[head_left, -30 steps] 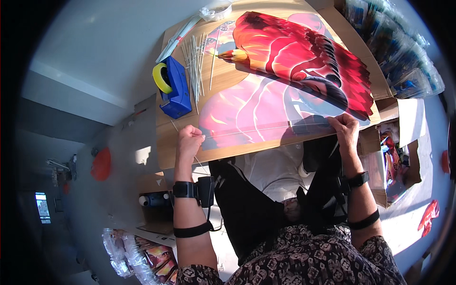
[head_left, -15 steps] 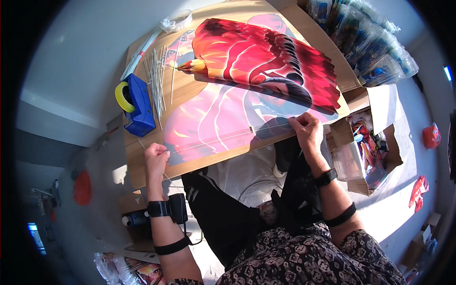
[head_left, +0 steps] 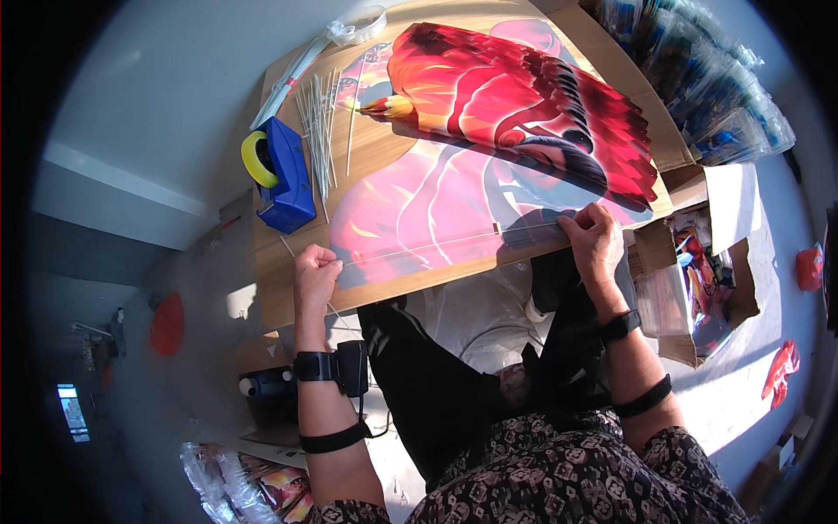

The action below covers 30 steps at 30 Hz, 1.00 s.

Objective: The person is assembling a bird-shaped kite by taping thin support sticks to the printed material on a table.

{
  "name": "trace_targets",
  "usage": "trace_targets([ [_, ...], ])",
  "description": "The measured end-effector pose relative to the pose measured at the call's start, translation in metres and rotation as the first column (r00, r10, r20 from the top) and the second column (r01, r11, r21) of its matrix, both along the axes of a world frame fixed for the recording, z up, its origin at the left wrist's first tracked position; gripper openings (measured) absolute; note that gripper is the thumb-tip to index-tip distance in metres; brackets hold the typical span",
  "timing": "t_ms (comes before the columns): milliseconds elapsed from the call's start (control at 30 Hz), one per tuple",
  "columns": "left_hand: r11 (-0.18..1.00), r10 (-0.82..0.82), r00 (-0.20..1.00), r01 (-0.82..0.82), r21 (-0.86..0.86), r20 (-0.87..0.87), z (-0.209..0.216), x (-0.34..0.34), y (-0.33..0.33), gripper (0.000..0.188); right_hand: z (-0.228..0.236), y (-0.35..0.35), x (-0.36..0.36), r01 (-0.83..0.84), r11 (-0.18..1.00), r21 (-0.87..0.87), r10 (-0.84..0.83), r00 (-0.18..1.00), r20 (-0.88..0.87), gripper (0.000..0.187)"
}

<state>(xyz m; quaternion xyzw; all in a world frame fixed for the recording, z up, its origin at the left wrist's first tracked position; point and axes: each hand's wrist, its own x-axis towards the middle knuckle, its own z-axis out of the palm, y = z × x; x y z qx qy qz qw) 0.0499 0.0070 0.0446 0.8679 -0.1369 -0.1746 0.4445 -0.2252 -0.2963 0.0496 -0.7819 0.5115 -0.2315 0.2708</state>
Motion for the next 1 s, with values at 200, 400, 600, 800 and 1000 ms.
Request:
trace_targets([
  [200,0.991,-0.015,0.997,0.005,0.135,0.074,-0.005,0.003,-0.007,0.016,0.001,-0.004,-0.002,0.01,1.0,-0.019,-0.011,0.999,-0.052,0.027],
  [400,0.976,-0.018,0.986,-0.018,0.216,0.166,-0.003,-0.001,-0.008,0.018,0.002,-0.003,0.0,-0.006,1.0,-0.018,0.006,0.999,-0.043,0.027],
  [600,0.969,-0.052,0.975,-0.002,0.245,0.215,0.007,-0.006,-0.014,0.016,0.007,-0.007,0.001,-0.002,1.0,0.016,0.004,0.996,-0.094,0.028],
  [800,0.954,-0.072,0.973,0.003,0.298,0.22,0.006,-0.001,-0.017,0.018,0.011,-0.014,0.001,-0.013,1.0,0.015,0.015,0.987,-0.163,0.029],
  [1000,0.922,-0.044,0.992,-0.005,0.388,0.117,0.015,0.004,-0.02,0.02,0.016,-0.017,0.001,-0.028,0.999,0.025,0.033,0.979,-0.202,0.031],
])
